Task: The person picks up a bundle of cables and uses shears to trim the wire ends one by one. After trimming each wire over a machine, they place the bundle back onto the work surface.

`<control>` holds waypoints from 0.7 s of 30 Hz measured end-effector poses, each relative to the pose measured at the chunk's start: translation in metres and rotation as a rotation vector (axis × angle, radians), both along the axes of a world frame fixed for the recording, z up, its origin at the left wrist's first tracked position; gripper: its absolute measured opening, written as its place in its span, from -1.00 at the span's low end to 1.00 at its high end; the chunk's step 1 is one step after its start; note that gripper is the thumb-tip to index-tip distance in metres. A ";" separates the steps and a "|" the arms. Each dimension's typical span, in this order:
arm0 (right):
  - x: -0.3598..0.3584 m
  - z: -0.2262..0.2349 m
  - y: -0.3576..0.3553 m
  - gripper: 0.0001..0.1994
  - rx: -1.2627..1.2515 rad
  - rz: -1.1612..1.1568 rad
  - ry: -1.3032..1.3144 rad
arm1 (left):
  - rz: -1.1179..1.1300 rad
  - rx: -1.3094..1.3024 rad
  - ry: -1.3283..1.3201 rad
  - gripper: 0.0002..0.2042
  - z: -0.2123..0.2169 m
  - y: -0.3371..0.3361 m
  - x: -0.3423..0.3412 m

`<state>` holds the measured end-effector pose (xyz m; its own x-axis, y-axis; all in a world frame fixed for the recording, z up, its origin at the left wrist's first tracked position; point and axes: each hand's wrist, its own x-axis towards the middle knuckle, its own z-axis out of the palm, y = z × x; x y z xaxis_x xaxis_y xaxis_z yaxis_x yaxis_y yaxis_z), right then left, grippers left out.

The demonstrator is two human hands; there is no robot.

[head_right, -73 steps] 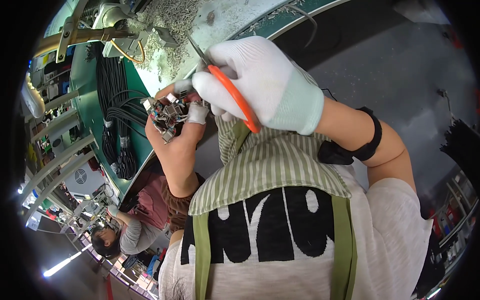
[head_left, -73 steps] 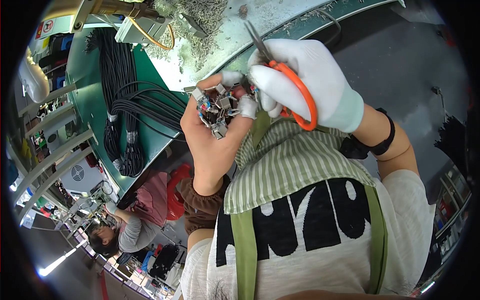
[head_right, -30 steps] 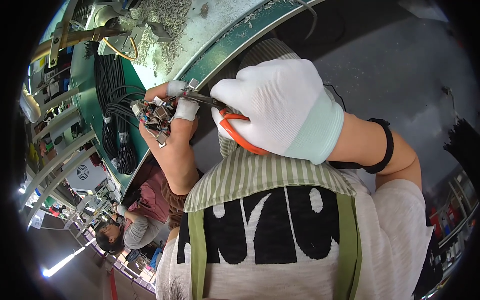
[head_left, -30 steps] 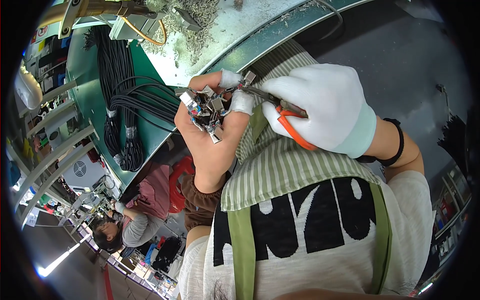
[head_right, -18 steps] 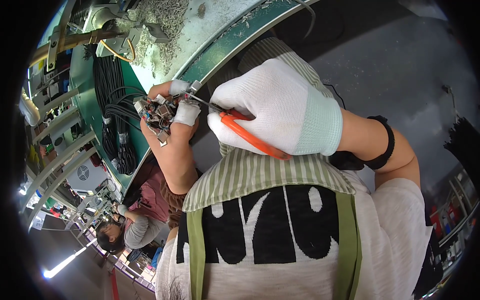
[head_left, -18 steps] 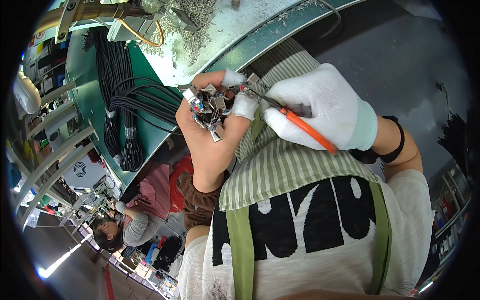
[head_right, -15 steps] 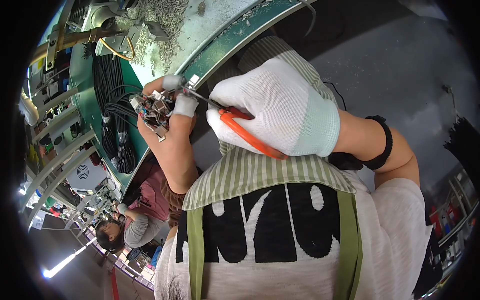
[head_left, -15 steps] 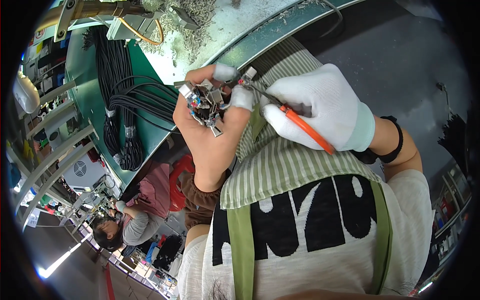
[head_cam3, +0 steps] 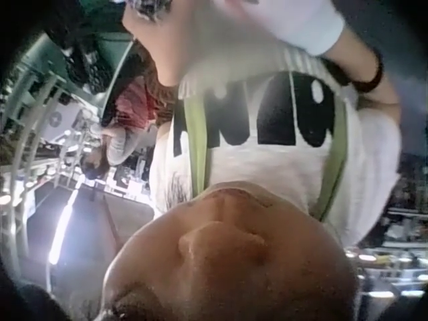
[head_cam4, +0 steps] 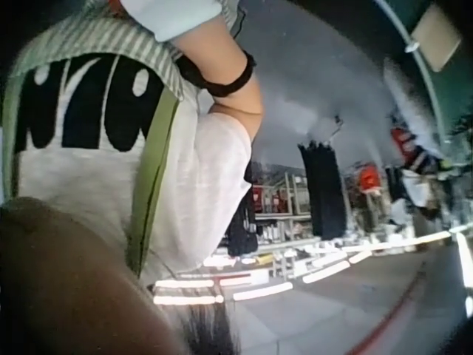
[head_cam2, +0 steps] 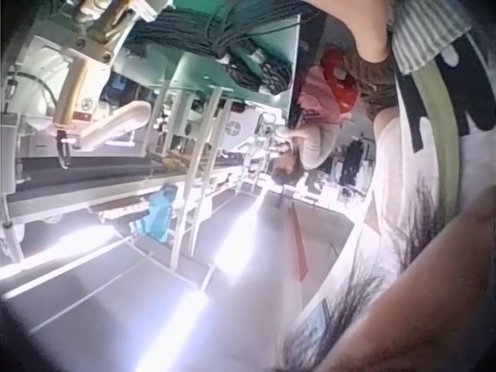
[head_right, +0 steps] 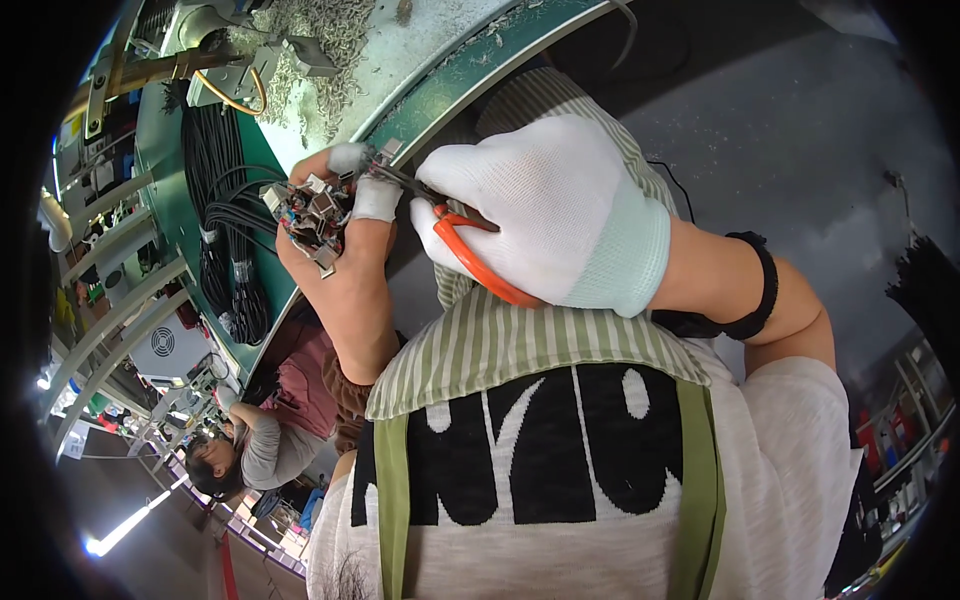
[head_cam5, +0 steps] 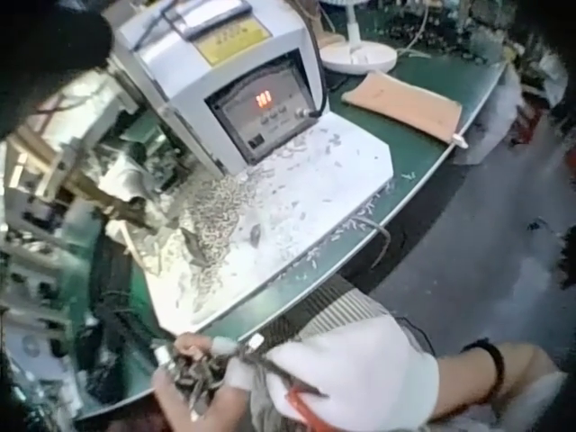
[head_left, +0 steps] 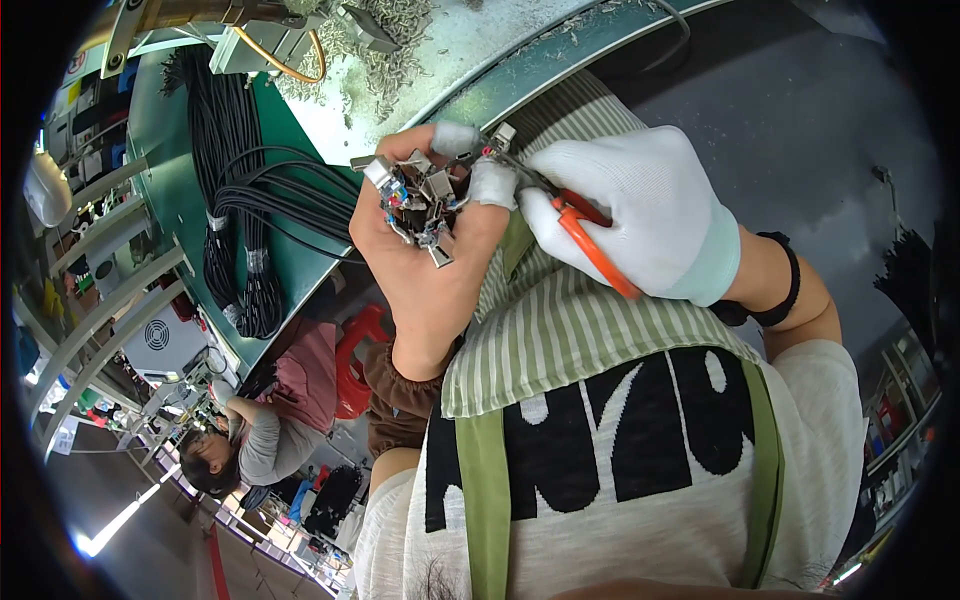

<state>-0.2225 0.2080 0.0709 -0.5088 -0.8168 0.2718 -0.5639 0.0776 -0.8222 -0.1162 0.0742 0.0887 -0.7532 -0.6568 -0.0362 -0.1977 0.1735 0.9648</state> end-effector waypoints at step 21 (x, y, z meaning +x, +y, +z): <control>0.005 0.003 -0.008 -0.83 0.031 0.010 -0.149 | 0.048 0.158 -0.067 -0.75 0.007 -0.005 0.007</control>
<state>-0.2179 0.1998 0.0738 -0.5336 -0.8289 0.1680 -0.4363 0.0996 -0.8943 -0.1092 0.0690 0.0960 -0.7137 -0.6740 -0.1907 -0.2668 0.0099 0.9637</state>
